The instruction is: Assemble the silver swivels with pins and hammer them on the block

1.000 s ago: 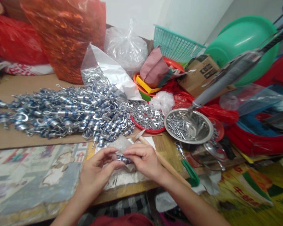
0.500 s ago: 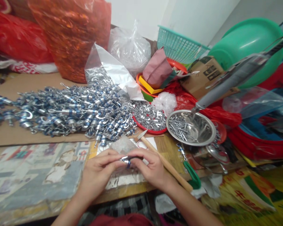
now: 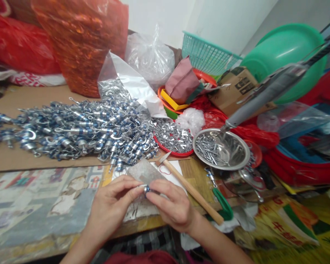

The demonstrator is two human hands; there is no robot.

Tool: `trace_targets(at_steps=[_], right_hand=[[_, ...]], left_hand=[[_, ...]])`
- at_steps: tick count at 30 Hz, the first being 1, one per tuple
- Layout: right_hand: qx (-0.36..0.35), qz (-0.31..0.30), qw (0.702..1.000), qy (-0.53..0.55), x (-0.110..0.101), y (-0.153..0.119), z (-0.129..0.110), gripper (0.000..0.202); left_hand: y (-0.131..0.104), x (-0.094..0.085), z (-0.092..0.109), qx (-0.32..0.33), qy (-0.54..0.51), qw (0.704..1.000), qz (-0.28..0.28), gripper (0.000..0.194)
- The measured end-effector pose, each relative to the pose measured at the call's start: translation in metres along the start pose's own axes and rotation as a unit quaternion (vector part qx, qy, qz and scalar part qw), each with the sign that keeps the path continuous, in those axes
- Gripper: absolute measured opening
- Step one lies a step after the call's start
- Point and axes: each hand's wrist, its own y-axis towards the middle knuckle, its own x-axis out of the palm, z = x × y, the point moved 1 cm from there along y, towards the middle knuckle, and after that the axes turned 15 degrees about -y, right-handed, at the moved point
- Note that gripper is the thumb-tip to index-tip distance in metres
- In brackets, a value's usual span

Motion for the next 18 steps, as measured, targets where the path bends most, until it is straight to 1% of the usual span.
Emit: trace_targets(at_steps=[2, 5, 8, 10, 11, 13, 15, 18], right_hand=[[-0.029, -0.001, 0.999, -0.018, -0.003, 0.001, 0.0, 0.02], [-0.08, -0.026, 0.996, -0.028, -0.007, 0.002, -0.001, 0.024], [-0.076, -0.026, 0.996, -0.045, -0.008, 0.002, -0.001, 0.024], [-0.059, -0.019, 0.996, -0.059, -0.005, 0.002, -0.002, 0.024], [-0.051, -0.017, 0.997, -0.061, -0.004, 0.002, -0.003, 0.024], [-0.028, -0.019, 0.998, -0.06, 0.0, 0.001, -0.004, 0.026], [0.01, -0.031, 0.998, -0.048, 0.003, -0.001, -0.006, 0.029], [0.08, -0.066, 0.995, 0.002, 0.004, -0.004, -0.01, 0.032]], left_hand=[[-0.001, 0.0, 0.0, -0.005, 0.009, 1.0, 0.005, 0.007], [-0.001, 0.0, 0.003, 0.001, 0.017, 1.0, 0.007, 0.007], [0.001, 0.0, 0.007, 0.029, 0.02, 0.999, -0.014, 0.009], [0.001, -0.001, 0.009, 0.04, 0.015, 0.999, -0.015, 0.01], [0.002, -0.001, 0.009, 0.035, 0.008, 0.999, -0.012, 0.01], [0.001, -0.001, 0.007, -0.007, -0.012, 1.0, -0.012, 0.01], [0.0, -0.001, 0.003, -0.07, -0.033, 0.997, -0.007, 0.011], [-0.006, 0.001, -0.006, -0.135, -0.078, 0.987, 0.032, 0.018]])
